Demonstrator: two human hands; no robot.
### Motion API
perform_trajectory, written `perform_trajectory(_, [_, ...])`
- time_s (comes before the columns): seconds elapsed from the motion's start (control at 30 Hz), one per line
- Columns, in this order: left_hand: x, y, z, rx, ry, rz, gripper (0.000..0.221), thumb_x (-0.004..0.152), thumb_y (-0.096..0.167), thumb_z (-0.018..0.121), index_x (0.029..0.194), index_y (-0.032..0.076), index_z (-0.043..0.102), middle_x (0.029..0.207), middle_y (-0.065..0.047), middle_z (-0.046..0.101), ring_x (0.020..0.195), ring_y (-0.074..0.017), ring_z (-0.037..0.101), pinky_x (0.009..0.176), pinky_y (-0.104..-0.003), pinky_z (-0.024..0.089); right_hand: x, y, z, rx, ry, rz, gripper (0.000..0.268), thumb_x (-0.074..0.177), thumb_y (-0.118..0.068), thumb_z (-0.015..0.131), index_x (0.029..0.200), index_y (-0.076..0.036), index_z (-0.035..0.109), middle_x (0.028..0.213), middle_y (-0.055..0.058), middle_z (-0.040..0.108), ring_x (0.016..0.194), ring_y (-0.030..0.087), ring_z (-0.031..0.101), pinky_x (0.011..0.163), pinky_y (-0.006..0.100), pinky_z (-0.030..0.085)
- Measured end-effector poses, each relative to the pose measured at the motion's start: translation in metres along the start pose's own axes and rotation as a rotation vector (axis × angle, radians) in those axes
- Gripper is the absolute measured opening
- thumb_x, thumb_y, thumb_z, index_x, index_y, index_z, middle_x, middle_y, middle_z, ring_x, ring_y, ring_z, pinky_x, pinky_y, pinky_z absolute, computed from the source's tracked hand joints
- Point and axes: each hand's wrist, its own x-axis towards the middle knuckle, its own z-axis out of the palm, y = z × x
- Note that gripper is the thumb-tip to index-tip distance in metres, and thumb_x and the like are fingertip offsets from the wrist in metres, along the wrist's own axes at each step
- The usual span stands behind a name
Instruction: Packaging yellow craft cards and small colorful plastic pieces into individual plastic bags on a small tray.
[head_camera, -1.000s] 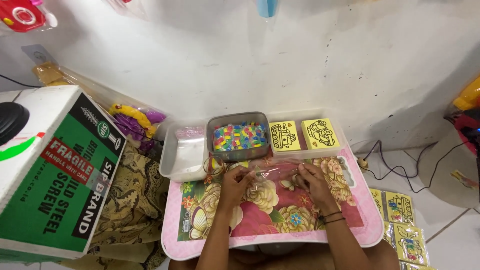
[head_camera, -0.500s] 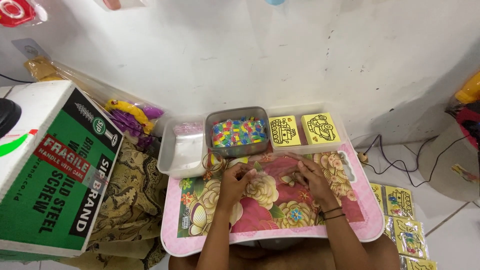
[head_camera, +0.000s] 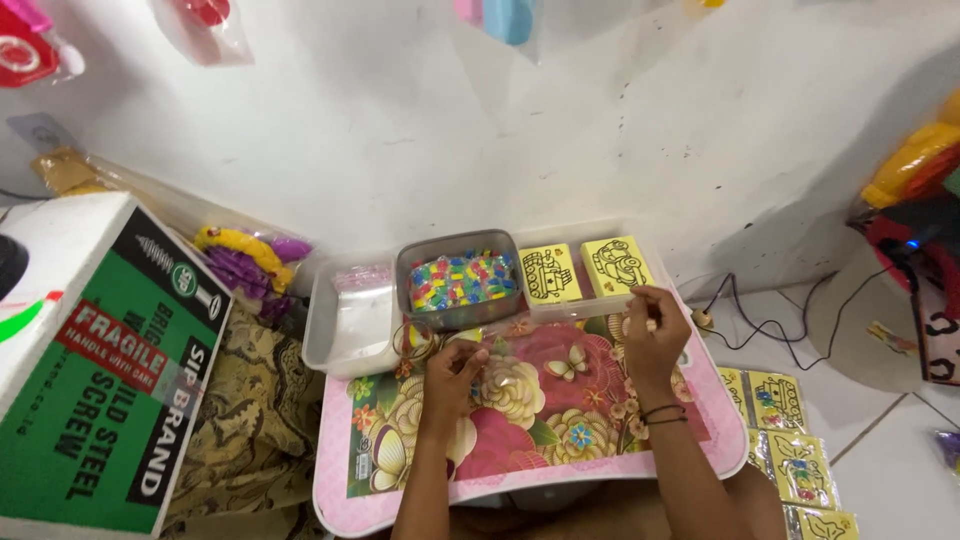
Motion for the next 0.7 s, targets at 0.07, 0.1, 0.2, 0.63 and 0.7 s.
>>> perform_trajectory(0.07, [0.003, 0.0, -0.003, 0.019, -0.025, 0.005, 0.012, 0.091, 0.016, 0.079, 0.092, 0.004, 0.079, 0.069, -0.013, 0.072, 0.061, -0.0167, 0.064, 0.058, -0.034, 0.054, 0.029, 0.039, 0.009, -0.161, -0.06, -0.145, 0.017, 0.087, 0.0, 0.068, 0.094, -0.013, 0.074, 0.081, 0.003, 0.069, 0.071, 0.019, 0.062, 0.076, 0.03, 0.048])
perform_trajectory(0.1, [0.004, 0.0, -0.005, 0.039, -0.041, 0.005, 0.013, 0.092, 0.018, 0.079, 0.091, 0.004, 0.078, 0.068, -0.013, 0.073, 0.059, -0.0176, 0.066, 0.058, -0.034, 0.055, 0.044, 0.059, 0.014, -0.321, -0.131, -0.283, 0.019, 0.08, -0.002, 0.073, 0.089, -0.019, 0.075, 0.084, -0.005, 0.069, 0.077, 0.02, 0.062, 0.083, 0.03, 0.045])
perform_trajectory(0.2, [0.004, -0.001, -0.006, 0.072, -0.056, 0.003, 0.017, 0.092, 0.023, 0.079, 0.091, 0.005, 0.079, 0.068, -0.011, 0.072, 0.063, -0.0156, 0.064, 0.062, -0.034, 0.054, 0.069, 0.055, 0.028, -0.665, -0.38, -0.243, 0.013, 0.076, -0.02, 0.076, 0.089, -0.023, 0.074, 0.093, 0.0, 0.069, 0.096, 0.025, 0.064, 0.091, 0.035, 0.05])
perform_trajectory(0.63, [0.01, -0.007, -0.011, -0.026, -0.022, -0.191, 0.019, 0.086, 0.008, 0.078, 0.099, -0.006, 0.075, 0.08, -0.013, 0.074, 0.066, -0.0197, 0.064, 0.065, -0.031, 0.054, 0.08, 0.076, 0.082, -1.211, -0.744, -0.217, 0.031, 0.089, -0.032, 0.058, 0.079, -0.007, 0.074, 0.075, 0.014, 0.071, 0.061, 0.031, 0.066, 0.053, 0.042, 0.051])
perform_trajectory(0.7, [0.008, 0.0, -0.01, -0.038, -0.06, -0.169, 0.02, 0.088, 0.009, 0.076, 0.1, -0.006, 0.075, 0.083, -0.013, 0.075, 0.067, -0.019, 0.065, 0.064, -0.03, 0.054, 0.079, 0.072, 0.081, -1.194, -0.774, -0.35, 0.011, 0.079, -0.015, 0.066, 0.074, -0.006, 0.072, 0.071, 0.013, 0.07, 0.06, 0.031, 0.064, 0.052, 0.043, 0.05])
